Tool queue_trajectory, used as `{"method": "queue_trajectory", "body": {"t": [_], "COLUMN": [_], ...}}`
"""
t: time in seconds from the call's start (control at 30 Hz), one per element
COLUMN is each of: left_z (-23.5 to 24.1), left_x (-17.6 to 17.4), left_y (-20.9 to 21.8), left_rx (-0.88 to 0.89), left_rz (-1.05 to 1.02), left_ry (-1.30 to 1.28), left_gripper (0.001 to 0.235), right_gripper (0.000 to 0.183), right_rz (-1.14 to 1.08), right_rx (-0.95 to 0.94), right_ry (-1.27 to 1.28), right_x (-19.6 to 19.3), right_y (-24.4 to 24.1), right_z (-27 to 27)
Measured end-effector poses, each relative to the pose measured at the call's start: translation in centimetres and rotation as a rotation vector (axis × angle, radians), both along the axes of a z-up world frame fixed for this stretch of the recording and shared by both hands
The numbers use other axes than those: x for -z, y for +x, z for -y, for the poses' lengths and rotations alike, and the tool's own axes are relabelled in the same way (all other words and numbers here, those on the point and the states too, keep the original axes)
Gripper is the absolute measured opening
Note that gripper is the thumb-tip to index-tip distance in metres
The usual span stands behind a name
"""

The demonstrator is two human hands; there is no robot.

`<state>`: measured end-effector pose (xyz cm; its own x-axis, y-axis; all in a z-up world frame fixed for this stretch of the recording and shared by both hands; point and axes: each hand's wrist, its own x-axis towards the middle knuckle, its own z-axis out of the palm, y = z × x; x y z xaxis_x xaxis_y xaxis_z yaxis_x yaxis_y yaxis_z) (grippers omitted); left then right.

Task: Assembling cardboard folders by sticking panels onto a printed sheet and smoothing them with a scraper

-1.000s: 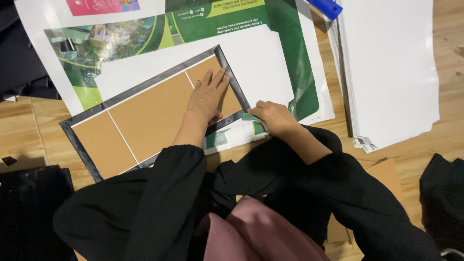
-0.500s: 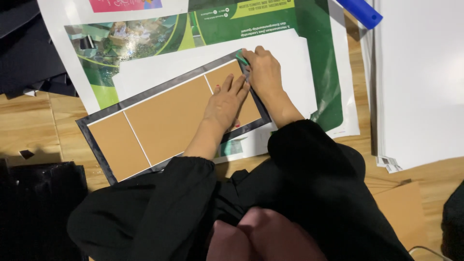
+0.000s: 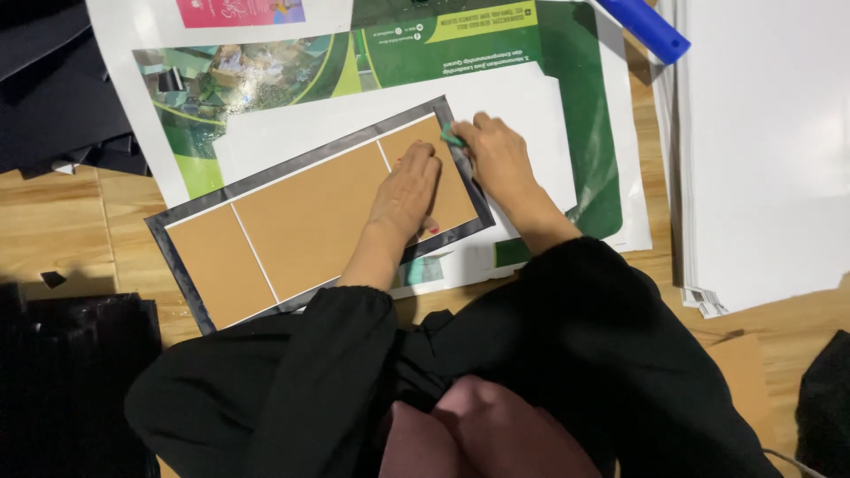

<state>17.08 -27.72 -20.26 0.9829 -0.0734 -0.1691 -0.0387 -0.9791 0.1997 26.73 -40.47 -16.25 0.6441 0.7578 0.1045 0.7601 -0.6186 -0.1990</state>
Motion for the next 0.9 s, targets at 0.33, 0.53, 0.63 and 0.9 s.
{"method": "queue_trajectory", "body": {"t": [0.33, 0.53, 0.63, 0.9], "left_z": [1.2, -2.7, -7.2, -12.9], "left_x": [-0.7, -7.7, -8.6, -5.2], "left_y": [-0.3, -5.5, -7.8, -7.2], "left_rx": [-0.192, -0.439, -0.592, -0.601], "left_rz": [-0.151, -0.073, -0.073, -0.201], "left_ry": [0.044, -0.109, -0.126, 0.001], "left_gripper": [0.115, 0.102, 0.114, 0.096], "right_gripper": [0.027, 0.041, 0.047, 0.074], "right_rz": [-0.248, -0.533, -0.623, -0.25], "right_rx": [-0.148, -0.063, 0.174, 0.534], "right_ry": [-0.283, -0.221, 0.033, 0.097], "right_x": [-1.7, -1.8, -0.7, -1.1], "right_y": [-6.2, -6.4, -5.2, -3.5], "right_z": [7.2, 9.6, 11.9, 11.5]}}
